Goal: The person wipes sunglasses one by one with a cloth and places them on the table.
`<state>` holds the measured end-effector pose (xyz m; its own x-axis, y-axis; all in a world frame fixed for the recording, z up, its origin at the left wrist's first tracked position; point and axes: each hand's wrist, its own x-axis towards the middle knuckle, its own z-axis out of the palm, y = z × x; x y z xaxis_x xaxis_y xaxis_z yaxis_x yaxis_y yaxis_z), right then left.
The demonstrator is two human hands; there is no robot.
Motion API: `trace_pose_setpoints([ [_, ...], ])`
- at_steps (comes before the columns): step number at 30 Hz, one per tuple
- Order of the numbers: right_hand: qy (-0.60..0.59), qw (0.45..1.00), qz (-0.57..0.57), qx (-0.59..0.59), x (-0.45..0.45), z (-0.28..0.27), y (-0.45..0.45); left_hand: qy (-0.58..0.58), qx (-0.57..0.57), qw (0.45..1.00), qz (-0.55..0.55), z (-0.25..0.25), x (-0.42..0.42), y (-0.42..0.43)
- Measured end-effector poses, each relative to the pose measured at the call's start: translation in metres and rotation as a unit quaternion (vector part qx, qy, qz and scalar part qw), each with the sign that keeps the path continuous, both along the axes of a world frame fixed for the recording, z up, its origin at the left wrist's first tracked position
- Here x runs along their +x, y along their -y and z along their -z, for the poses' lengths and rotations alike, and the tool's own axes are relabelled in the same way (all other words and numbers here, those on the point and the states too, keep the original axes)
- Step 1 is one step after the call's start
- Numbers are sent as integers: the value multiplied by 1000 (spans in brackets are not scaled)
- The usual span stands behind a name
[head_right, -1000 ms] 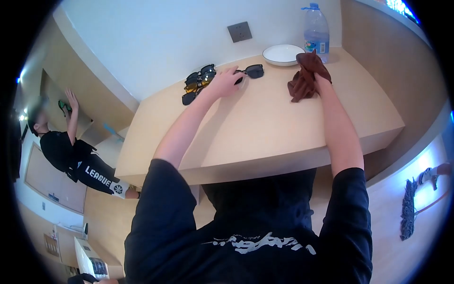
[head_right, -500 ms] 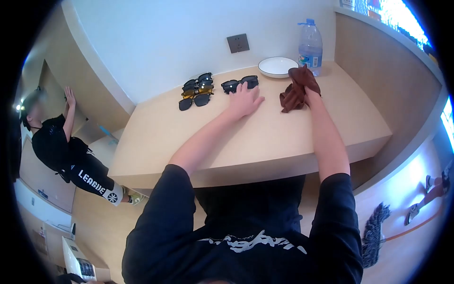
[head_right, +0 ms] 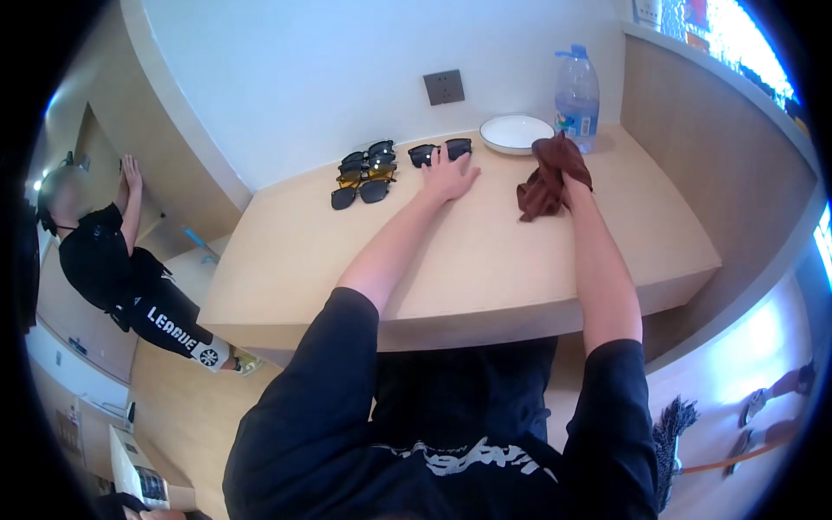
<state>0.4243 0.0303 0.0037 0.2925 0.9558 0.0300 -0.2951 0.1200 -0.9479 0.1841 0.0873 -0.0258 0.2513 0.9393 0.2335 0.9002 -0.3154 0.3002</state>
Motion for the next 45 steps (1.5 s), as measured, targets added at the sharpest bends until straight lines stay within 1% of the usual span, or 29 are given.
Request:
trace_pose_setpoints([
  [3, -36, 999, 14, 14, 2, 4, 6, 9, -11, 1000, -21, 2, 2, -17],
  [9, 54, 998, 18, 19, 14, -1, 14, 18, 1, 1000, -20, -5, 7, -37],
  [12, 152, 988, 9, 26, 19, -9, 10, 33, 15, 999, -8, -10, 10, -44],
  [15, 324, 945, 17, 49, 22, -17, 5, 28, 11, 1000, -4, -12, 19, -54],
  [16, 280, 960, 29, 0, 9, -36, 23, 27, 14, 1000, -4, -12, 20, -57],
  [18, 114, 992, 46, 18, -4, -44, 38, 34, 27, 999, 5, -13, 19, -54],
  [19, 112, 993, 45, 20, -2, -44, 36, 42, 87, 995, 9, -11, 18, -50],
  [20, 167, 985, 23, 25, 4, -42, 32, 50, 141, 989, 12, -9, 13, -44],
  [21, 221, 975, -1, 31, 9, -37, 27, 45, 137, 990, 8, -5, 6, -41],
  [23, 173, 984, -22, 30, 22, -19, -1, 37, 271, 954, 126, -8, -11, -26],
  [24, 127, 991, -34, 35, 29, -9, -17, 33, 266, 956, 120, -10, -23, -14],
  [25, 123, 991, -40, 34, 39, 2, -33, 0, 304, 937, 172, -15, -36, 3],
  [26, 298, 953, -31, 35, 51, 12, -50, -33, 342, 912, 224, -21, -51, 19],
  [27, 466, 884, -21, 35, 63, 21, -66, -28, 345, 902, 257, -28, -67, 35],
  [28, 618, 785, -9, 39, 74, 33, -85, -32, 346, 903, 253, -26, -85, 46],
  [29, 750, 660, 6, 44, 74, 35, -94, -39, 350, 904, 244, -23, -104, 55],
  [30, 857, 512, 24, 48, 69, 37, -102, -44, 356, 904, 234, -21, -121, 63],
  [31, 603, 744, 46, 286, 61, 36, -88, -56, 372, 903, 206, -17, -138, 65],
  [32, 707, 661, 52, 246, 28, 0, -48, -56, 378, 902, 200, -12, -153, 65],
  [34, 873, 442, 61, 196, -47, -79, 45, -19, 351, 931, 101, 3, -180, 63],
  [35, 839, 433, 108, 311, -61, -85, 53, -34, 330, 940, 78, 13, -191, 53],
  [36, 844, 418, 110, 318, -63, -78, 42, -21, 340, 938, 71, 19, -197, 47],
  [37, 570, 751, -96, 320, -66, -61, 24, -11, 262, 964, 53, 22, -200, 42],
  [38, 168, 912, -286, 243, -81, -70, 28, 1, 180, 983, 36, 22, -201, 39],
  [40, 113, 897, -329, 272, -117, -86, 71, -9, 189, 982, 28, 25, -200, 35],
  [41, 163, 887, -232, 365, -122, -62, 41, -28, 182, 983, 26, 27, -200, 39],
  [42, 165, 885, -238, 364, -116, -44, 17, -24, 182, 983, 21, 28, -201, 42],
  [44, 129, 912, -302, 246, -114, -23, -1, 3, 163, 984, 64, 27, -203, 47],
  [45, 211, 879, -254, 343, -119, -9, -5, 6, 163, 985, 61, 31, -207, 45],
])
